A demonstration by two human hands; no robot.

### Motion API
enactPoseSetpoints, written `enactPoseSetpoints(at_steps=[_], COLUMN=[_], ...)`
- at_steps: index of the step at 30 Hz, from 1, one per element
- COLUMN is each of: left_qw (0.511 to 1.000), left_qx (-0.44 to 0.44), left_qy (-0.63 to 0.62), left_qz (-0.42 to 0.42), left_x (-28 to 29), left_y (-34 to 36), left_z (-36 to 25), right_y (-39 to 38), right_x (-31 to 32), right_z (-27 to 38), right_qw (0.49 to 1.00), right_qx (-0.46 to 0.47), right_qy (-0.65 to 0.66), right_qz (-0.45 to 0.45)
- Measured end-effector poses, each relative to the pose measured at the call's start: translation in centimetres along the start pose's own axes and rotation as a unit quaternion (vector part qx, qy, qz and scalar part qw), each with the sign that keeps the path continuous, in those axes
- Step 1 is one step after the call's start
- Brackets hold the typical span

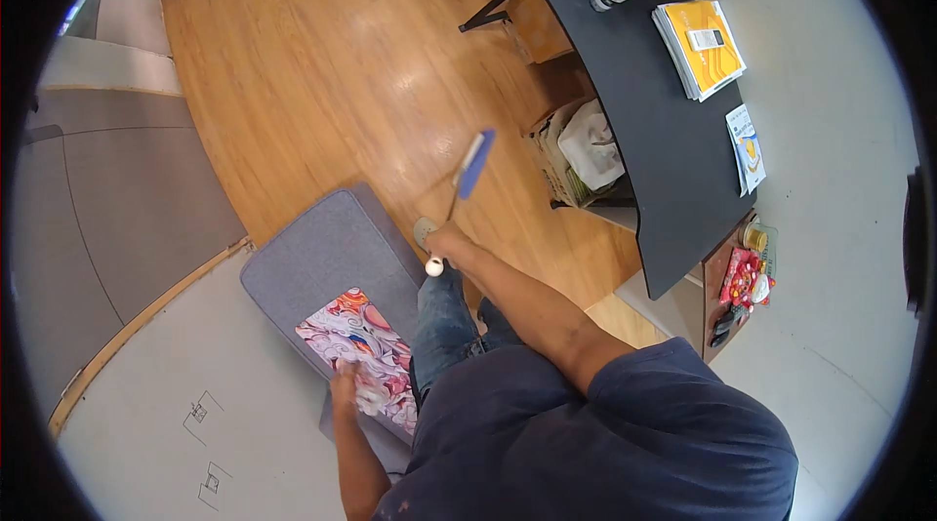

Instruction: The person sweeps the floor of an office using a broom. They move office chairs and a sofa to access areas underneath and around them, continuing to sweep the wooden floor throughout the room.

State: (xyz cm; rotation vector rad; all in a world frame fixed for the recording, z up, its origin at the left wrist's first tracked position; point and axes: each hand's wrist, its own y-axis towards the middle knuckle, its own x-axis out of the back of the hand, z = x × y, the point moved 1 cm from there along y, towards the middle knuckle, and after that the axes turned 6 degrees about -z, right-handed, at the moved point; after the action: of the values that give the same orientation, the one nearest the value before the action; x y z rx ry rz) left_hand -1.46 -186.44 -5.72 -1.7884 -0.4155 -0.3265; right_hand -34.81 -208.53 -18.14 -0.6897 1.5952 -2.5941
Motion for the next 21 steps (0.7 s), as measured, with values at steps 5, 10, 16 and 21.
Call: enactPoseSetpoints(at_steps=[5,10,16,21], left_qw=[0.993,0.995,0.993,0.99], left_qx=[0.104,0.079,-0.042,-0.012], left_qy=[-0.05,-0.065,-0.105,-0.135], left_qz=[0.037,0.02,-0.02,-0.037], left_x=[-1.2,-1.8,-2.7,-3.7], left_y=[-1.3,-0.4,-1.2,-4.6], left_z=[4.9,2.8,-6.7,-9.7], right_y=[2.1,-9.0,-1.9,16.9], right_x=[4.2,18.0,23.0,28.9], right_z=[-3.3,2.3,-1.4,-0.8], right_qw=[0.971,0.995,0.99,0.957], right_qx=[0.19,0.067,0.041,0.035], right_qy=[-0.147,-0.072,-0.014,0.232], right_qz=[-0.005,0.029,-0.135,-0.171])
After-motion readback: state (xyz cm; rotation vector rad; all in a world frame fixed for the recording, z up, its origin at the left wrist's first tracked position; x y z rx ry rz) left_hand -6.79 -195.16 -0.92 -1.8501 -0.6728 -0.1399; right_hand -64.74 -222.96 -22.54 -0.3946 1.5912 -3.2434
